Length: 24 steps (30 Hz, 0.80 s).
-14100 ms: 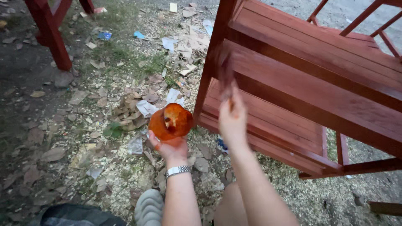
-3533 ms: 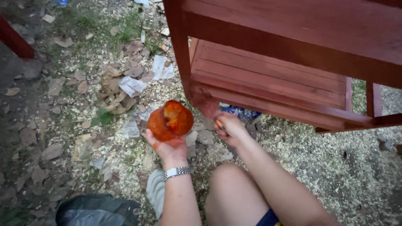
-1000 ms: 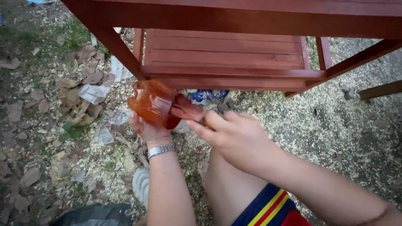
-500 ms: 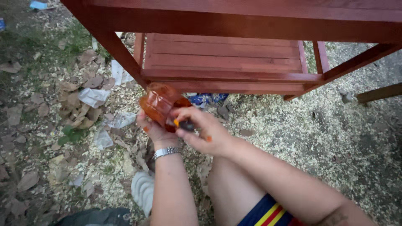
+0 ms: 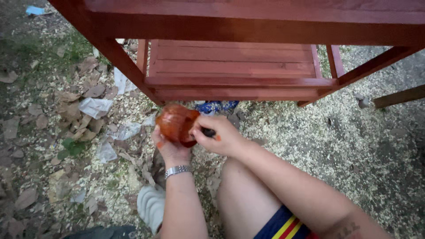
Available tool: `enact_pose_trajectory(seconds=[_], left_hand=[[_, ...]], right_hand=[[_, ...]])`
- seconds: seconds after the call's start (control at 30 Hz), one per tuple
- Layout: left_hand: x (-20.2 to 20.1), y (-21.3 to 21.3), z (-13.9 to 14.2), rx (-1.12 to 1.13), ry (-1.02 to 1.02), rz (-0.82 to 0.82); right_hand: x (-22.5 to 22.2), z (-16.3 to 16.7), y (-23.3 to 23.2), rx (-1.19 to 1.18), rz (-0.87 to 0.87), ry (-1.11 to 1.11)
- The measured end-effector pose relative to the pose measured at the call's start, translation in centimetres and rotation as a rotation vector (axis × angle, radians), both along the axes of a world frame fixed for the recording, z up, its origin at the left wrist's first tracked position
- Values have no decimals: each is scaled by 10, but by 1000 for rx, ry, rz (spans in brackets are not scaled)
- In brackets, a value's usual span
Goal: The person sits on the ground applying reddish-brown stain to wooden chair frames with a brush, holding a cut plastic bottle of stain in one hand. They brush the seat slats, edges, and legs of the chairs, dipping the brush into the bottle as they coat different surfaces.
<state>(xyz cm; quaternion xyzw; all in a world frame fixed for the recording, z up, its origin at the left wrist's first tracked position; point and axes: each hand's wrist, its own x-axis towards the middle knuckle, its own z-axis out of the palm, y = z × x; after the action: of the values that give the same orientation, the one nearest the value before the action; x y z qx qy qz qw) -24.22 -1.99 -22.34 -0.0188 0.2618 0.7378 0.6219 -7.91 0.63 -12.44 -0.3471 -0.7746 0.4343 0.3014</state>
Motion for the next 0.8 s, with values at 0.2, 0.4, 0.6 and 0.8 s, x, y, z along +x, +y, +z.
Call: enact_pose_trajectory(seconds=[0.2, 0.4, 0.6, 0.8], left_hand=[[-9, 9, -17, -104, -177, 115], [-23, 10, -35, -139, -242, 260], [-40, -9, -38, -210, -208, 363], [-53, -23, -36, -233, -217, 362]], right_hand=[[29, -32, 4, -294, -180, 396], [44, -68, 13, -553, -322, 652], [-16, -114, 45, 206, -311, 127], [-67, -150, 72, 224, -231, -290]])
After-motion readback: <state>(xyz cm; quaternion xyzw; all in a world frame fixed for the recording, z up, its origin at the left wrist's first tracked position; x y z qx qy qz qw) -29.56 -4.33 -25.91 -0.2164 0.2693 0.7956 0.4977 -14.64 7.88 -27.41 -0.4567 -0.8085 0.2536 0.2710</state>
